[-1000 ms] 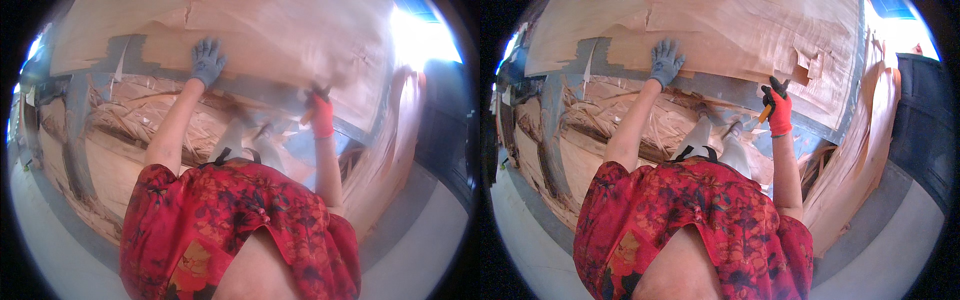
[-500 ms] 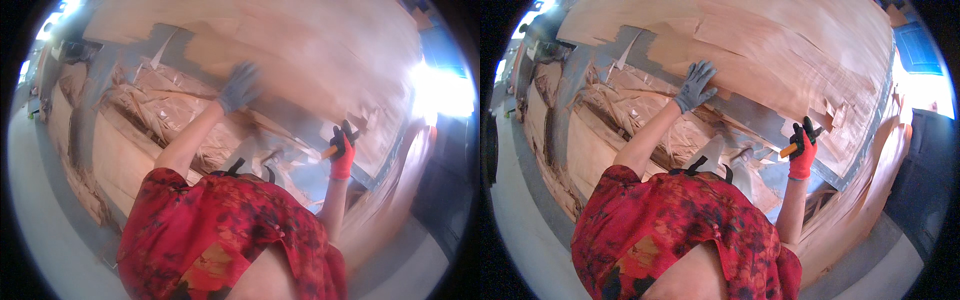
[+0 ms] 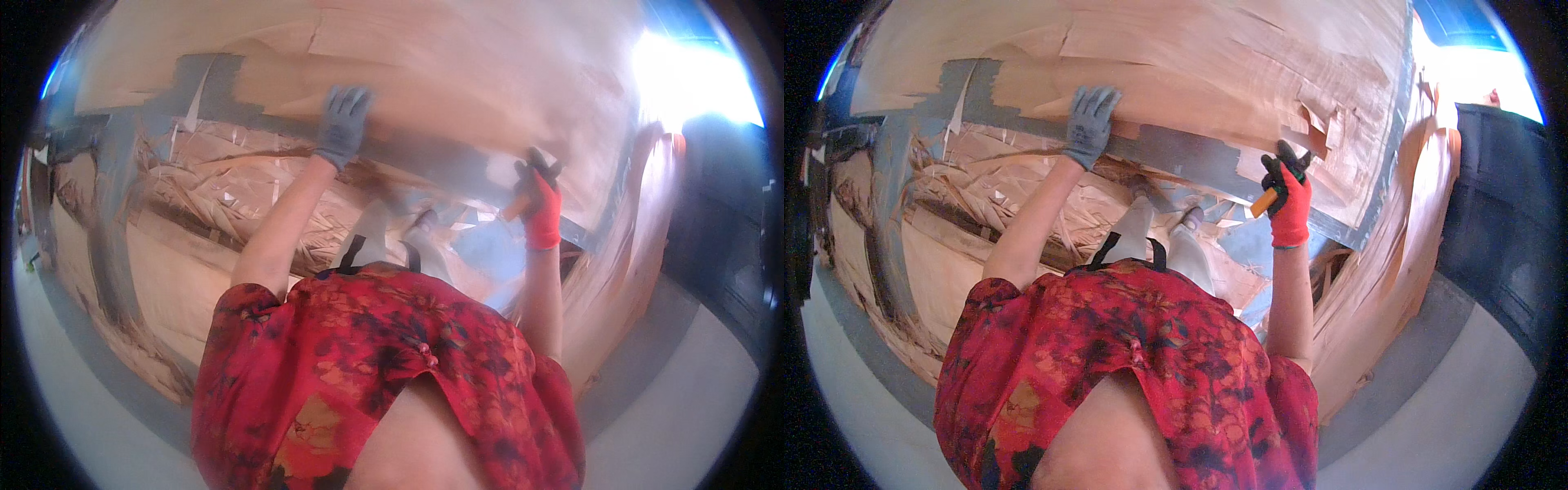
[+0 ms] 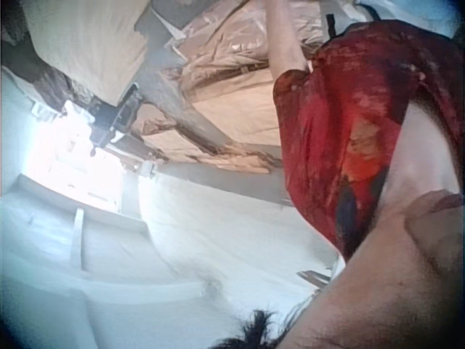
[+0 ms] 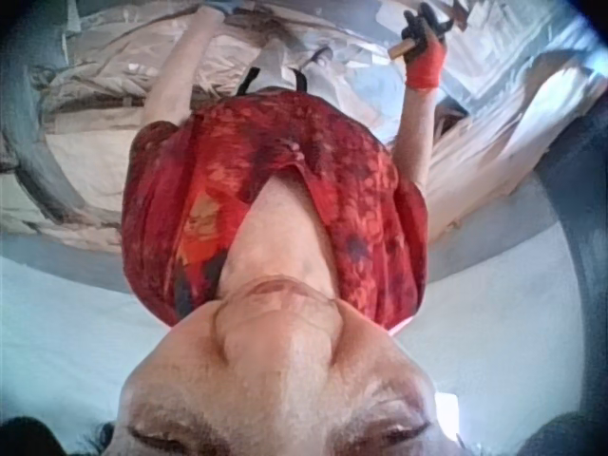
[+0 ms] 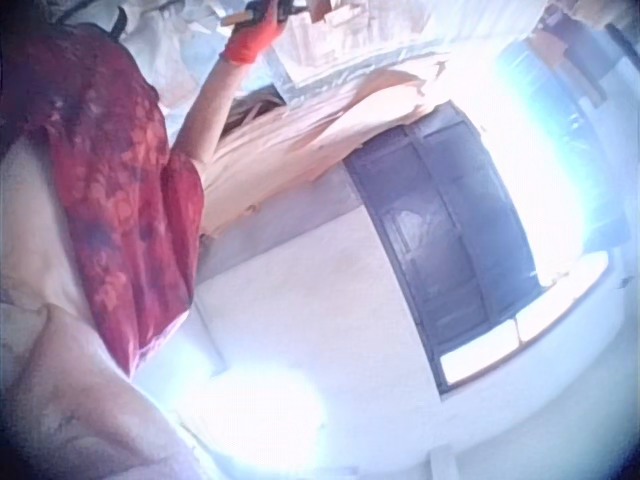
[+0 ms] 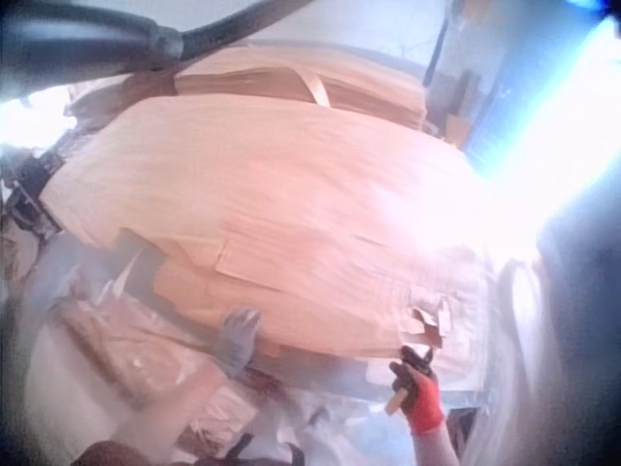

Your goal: The person applies wood veneer sheets to a substrate, using a utility knife to trim the edges and smoothing the surface by hand.

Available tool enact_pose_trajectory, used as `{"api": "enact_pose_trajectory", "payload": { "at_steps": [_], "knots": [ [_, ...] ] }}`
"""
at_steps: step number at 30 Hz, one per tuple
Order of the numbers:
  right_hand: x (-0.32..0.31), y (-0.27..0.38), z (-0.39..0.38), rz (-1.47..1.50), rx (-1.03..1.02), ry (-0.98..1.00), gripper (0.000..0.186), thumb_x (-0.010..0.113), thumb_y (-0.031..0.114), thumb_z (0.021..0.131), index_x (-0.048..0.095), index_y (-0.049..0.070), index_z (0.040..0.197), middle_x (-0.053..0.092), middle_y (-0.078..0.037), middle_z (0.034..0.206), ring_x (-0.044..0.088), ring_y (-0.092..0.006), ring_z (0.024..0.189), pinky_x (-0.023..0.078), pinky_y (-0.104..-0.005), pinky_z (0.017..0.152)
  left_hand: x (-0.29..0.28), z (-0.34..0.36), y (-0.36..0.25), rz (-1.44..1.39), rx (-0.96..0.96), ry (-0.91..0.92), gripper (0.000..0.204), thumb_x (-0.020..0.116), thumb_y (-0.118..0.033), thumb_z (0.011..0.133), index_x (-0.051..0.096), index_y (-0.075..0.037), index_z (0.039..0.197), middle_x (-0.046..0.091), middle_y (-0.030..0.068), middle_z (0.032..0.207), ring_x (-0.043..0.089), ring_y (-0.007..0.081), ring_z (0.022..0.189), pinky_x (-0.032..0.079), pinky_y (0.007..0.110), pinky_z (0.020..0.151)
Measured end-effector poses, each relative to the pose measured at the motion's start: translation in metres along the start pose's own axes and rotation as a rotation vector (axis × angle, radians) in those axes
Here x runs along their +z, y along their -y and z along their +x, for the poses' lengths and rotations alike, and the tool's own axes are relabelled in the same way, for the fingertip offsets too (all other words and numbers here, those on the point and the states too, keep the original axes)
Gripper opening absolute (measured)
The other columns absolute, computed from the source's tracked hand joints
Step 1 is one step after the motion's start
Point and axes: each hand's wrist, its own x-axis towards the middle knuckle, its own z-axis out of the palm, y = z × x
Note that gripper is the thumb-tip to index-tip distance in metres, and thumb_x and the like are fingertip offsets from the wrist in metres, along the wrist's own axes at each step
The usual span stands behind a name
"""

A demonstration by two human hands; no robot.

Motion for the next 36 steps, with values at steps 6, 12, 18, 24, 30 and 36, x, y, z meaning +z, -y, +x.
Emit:
{"api": "enact_pose_trajectory", "payload": {
  "at_steps": [6,12,18,24,30,36],
  "knots": [
    [-0.022,-0.056,-0.017,0.06,0.071,-0.134,0.044,0.062,0.008,0.095,0.056,0.001,0.138,0.07,-0.013,0.104,0.057,-0.0115,0.068,0.045,-0.0234,0.059,-0.013,-0.003,-0.012,-0.032,0.099,0.197,0.06,0.053,-0.006,0.082,0.052,-0.007,0.142,0.048,0.0158,0.148,0.041,0.0347,0.139,0.026,0.051,0.119],
    [-0.024,-0.075,-0.028,0.065,0.101,-0.159,0.044,0.065,0.009,0.094,0.058,0.002,0.137,0.066,0.0,0.094,0.055,-0.0082,0.068,0.044,-0.0225,0.06,-0.022,-0.002,-0.016,0.01,0.106,0.243,0.058,0.051,-0.006,0.084,0.051,-0.006,0.142,0.045,0.0153,0.15,0.04,0.0345,0.14,0.026,0.051,0.118],
    [-0.036,-0.074,-0.023,0.055,0.012,-0.168,0.043,0.064,0.01,0.094,0.058,0.001,0.137,0.067,-0.001,0.091,0.054,-0.0087,0.066,0.044,-0.0224,0.06,-0.014,0.006,-0.028,-0.046,0.069,0.248,0.059,0.051,-0.006,0.085,0.049,-0.009,0.144,0.042,0.0145,0.153,0.037,0.0356,0.141,0.023,0.052,0.119],
    [-0.062,-0.065,-0.025,0.062,0.091,-0.181,0.044,0.062,0.011,0.095,0.057,0.0,0.137,0.073,-0.01,0.105,0.063,-0.0122,0.074,0.046,-0.0233,0.061,-0.021,0.015,-0.048,-0.018,0.021,0.277,0.065,0.056,-0.008,0.082,0.049,-0.011,0.146,0.041,0.0157,0.153,0.035,0.0369,0.143,0.021,0.053,0.12],
    [-0.068,-0.079,-0.021,-0.065,-0.057,-0.053,0.048,0.062,0.01,0.095,0.053,0.001,0.141,0.072,-0.014,0.109,0.065,-0.0143,0.079,0.048,-0.0247,0.065,-0.014,0.01,0.004,-0.474,0.088,0.184,0.058,0.057,-0.006,0.081,0.057,-0.014,0.138,0.046,0.0177,0.147,0.04,0.0379,0.138,0.029,0.051,0.117],
    [-0.06,-0.055,-0.033,0.092,0.096,-0.065,0.049,0.062,0.008,0.095,0.05,0.001,0.142,0.071,-0.013,0.105,0.066,-0.0168,0.082,0.049,-0.0256,0.066,-0.007,-0.003,0.02,-0.227,0.079,0.175,0.054,0.057,-0.01,0.085,0.056,-0.014,0.139,0.044,0.0182,0.149,0.039,0.0388,0.139,0.03,0.05,0.118]
  ]
}}
